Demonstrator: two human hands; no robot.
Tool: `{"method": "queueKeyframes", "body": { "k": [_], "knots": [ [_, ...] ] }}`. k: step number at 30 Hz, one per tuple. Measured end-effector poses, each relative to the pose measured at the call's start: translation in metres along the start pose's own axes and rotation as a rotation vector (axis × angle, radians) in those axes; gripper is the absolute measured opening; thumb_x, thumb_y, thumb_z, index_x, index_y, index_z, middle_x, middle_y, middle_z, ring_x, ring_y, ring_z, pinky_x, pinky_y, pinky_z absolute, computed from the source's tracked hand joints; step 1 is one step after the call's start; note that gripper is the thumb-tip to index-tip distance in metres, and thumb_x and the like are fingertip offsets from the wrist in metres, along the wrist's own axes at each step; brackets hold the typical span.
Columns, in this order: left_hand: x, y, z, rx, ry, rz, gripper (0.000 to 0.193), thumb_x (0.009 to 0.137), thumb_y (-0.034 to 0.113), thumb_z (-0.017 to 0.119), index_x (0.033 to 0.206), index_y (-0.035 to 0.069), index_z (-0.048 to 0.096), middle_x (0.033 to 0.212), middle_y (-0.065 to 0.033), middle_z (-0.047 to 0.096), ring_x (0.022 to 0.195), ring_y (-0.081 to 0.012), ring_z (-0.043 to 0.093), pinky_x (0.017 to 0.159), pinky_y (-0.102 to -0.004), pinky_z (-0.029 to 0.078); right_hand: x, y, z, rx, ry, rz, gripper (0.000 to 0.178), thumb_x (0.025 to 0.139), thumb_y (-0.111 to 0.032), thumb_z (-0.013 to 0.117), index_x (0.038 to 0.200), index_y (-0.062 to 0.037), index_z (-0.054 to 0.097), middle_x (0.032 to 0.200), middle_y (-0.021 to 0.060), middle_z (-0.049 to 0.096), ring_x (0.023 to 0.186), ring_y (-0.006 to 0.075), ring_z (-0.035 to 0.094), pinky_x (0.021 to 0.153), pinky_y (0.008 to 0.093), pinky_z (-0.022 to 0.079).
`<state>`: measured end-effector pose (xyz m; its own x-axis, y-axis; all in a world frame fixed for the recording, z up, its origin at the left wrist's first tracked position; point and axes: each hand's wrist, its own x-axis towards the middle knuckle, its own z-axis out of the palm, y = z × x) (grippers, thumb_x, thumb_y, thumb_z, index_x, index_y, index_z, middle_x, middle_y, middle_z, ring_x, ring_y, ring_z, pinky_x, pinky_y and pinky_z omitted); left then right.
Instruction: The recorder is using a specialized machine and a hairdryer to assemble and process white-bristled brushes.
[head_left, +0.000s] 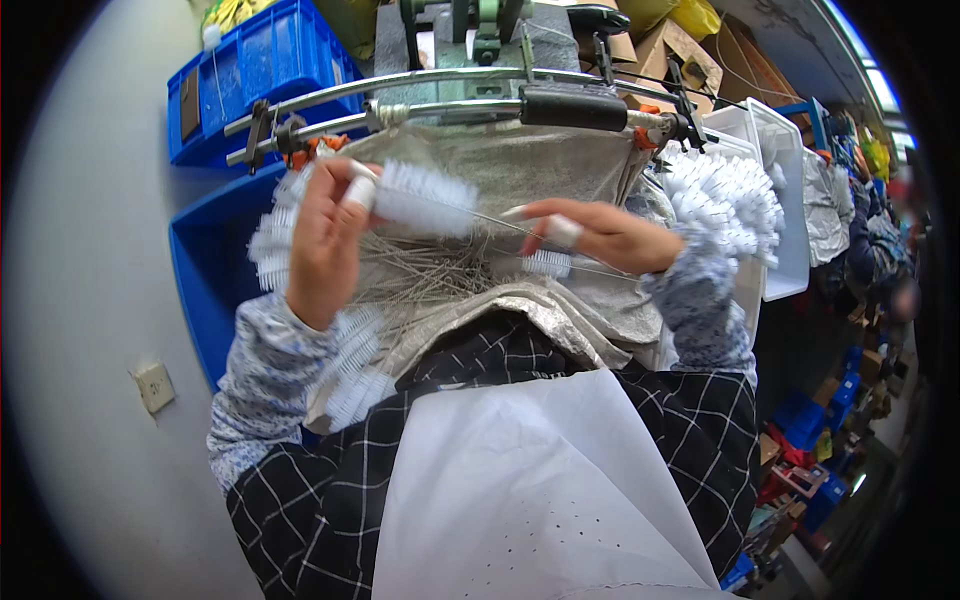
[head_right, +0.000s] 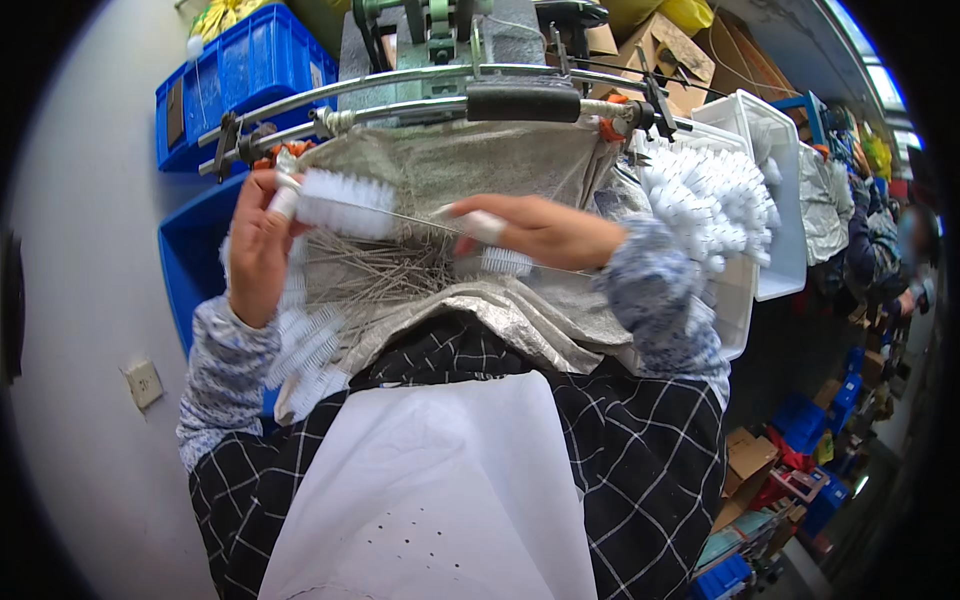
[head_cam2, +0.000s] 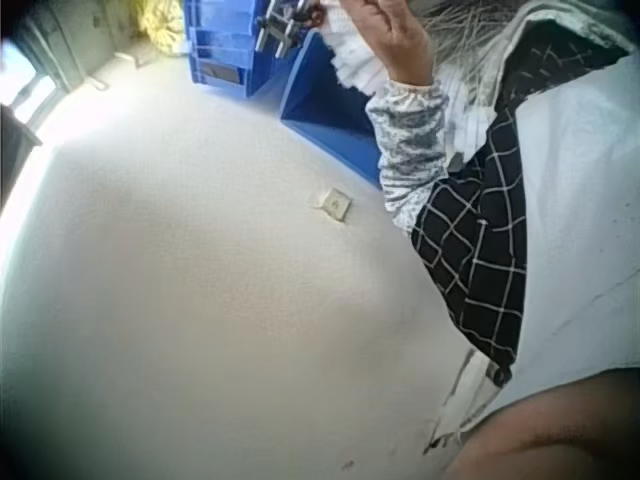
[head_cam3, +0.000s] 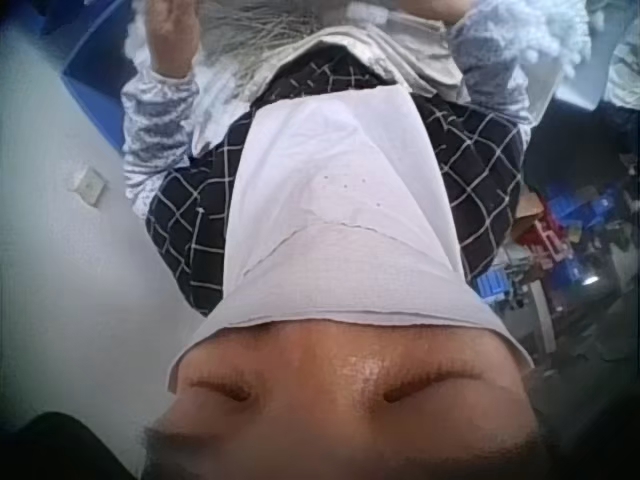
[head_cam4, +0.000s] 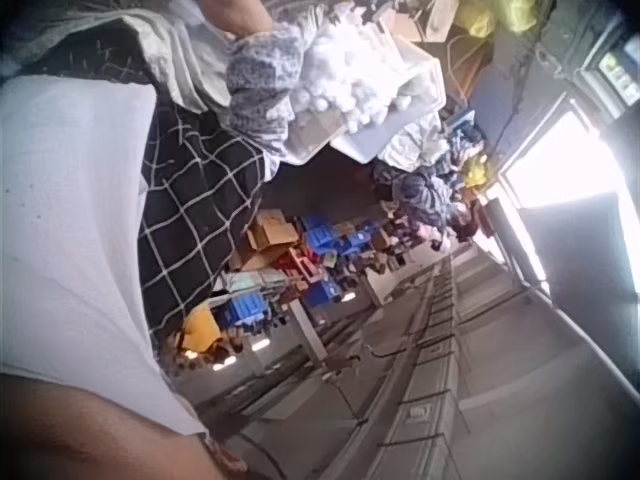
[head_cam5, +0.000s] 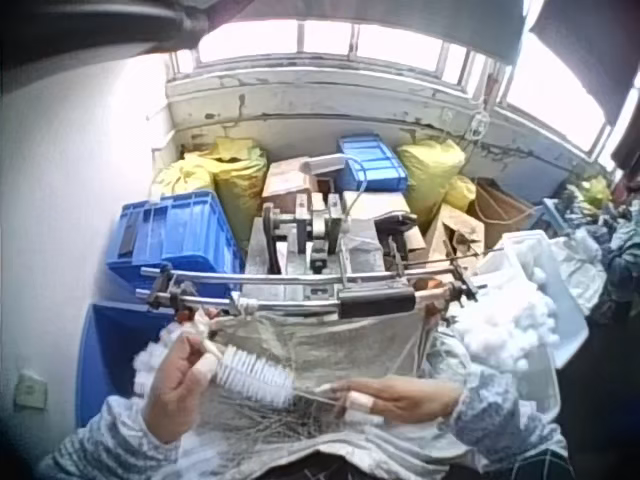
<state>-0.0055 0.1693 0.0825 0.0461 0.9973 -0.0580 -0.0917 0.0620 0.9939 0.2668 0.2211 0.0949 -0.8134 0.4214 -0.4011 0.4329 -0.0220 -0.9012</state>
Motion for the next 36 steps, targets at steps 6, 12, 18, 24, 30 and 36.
{"method": "queueKeyframes", "body": {
  "k": [6,12,18,24,30,36],
  "knots": [
    [-0.033,-0.001,-0.015,0.083,-0.190,0.002,0.020,0.086,0.014,0.039,0.101,0.002,0.040,0.090,-0.0072,0.049,0.072,-0.0097,0.048,0.064,-0.0215,0.040,0.040,-0.022,0.019,0.230,0.067,-0.026,0.028,0.087,-0.017,0.041,0.110,-0.0009,0.045,0.081,0.0035,0.051,0.070,0.0087,0.048,0.065,0.0212,0.043],
    [-0.074,-0.053,-0.135,0.809,0.276,-0.037,0.021,0.084,0.017,0.045,0.099,0.002,0.044,0.078,-0.0035,0.051,0.066,-0.0106,0.047,0.059,-0.0218,0.039,0.064,0.044,-0.116,-1.121,1.104,0.083,0.025,0.077,-0.011,0.051,0.102,-0.0163,0.055,0.082,0.0068,0.060,0.075,0.0211,0.052,0.070,0.0331,0.042],
    [-0.088,-0.070,-0.134,0.692,0.322,-0.232,0.015,0.082,0.016,0.050,0.082,0.002,0.049,0.068,0.0022,0.046,0.061,-0.0048,0.040,0.053,-0.0185,0.033,0.087,0.068,-0.144,-1.137,1.122,0.171,0.026,0.078,-0.018,0.050,0.103,-0.0172,0.054,0.081,0.0040,0.060,0.076,0.0208,0.051,0.073,0.0342,0.039],
    [-0.091,-0.072,-0.146,0.662,0.271,-0.355,0.016,0.082,0.017,0.050,0.076,0.003,0.047,0.063,0.0054,0.042,0.057,-0.0025,0.036,0.050,-0.0170,0.029,0.087,0.062,-0.141,-1.093,1.029,0.218,0.026,0.078,-0.017,0.048,0.102,-0.0219,0.056,0.086,0.0008,0.060,0.080,0.0172,0.049,0.076,0.0319,0.034],
    [-0.089,-0.070,-0.150,0.667,0.434,-0.151,0.014,0.084,0.015,0.047,0.081,0.002,0.046,0.065,0.0010,0.044,0.059,-0.0065,0.039,0.052,-0.0203,0.033,0.086,0.056,-0.140,-1.043,1.057,0.279,0.026,0.079,-0.016,0.047,0.102,-0.0226,0.056,0.082,0.0021,0.061,0.077,0.0167,0.050,0.075,0.0316,0.034],
    [-0.083,-0.024,-0.148,0.821,0.784,0.270,0.014,0.088,0.013,0.038,0.091,0.001,0.045,0.085,-0.0066,0.049,0.081,-0.0140,0.047,0.076,-0.0245,0.038,0.086,0.058,-0.140,-1.019,1.108,0.311,0.024,0.080,-0.018,0.048,0.102,-0.0223,0.056,0.081,0.0025,0.061,0.077,0.0178,0.052,0.074,0.0328,0.036]
  ]
}}
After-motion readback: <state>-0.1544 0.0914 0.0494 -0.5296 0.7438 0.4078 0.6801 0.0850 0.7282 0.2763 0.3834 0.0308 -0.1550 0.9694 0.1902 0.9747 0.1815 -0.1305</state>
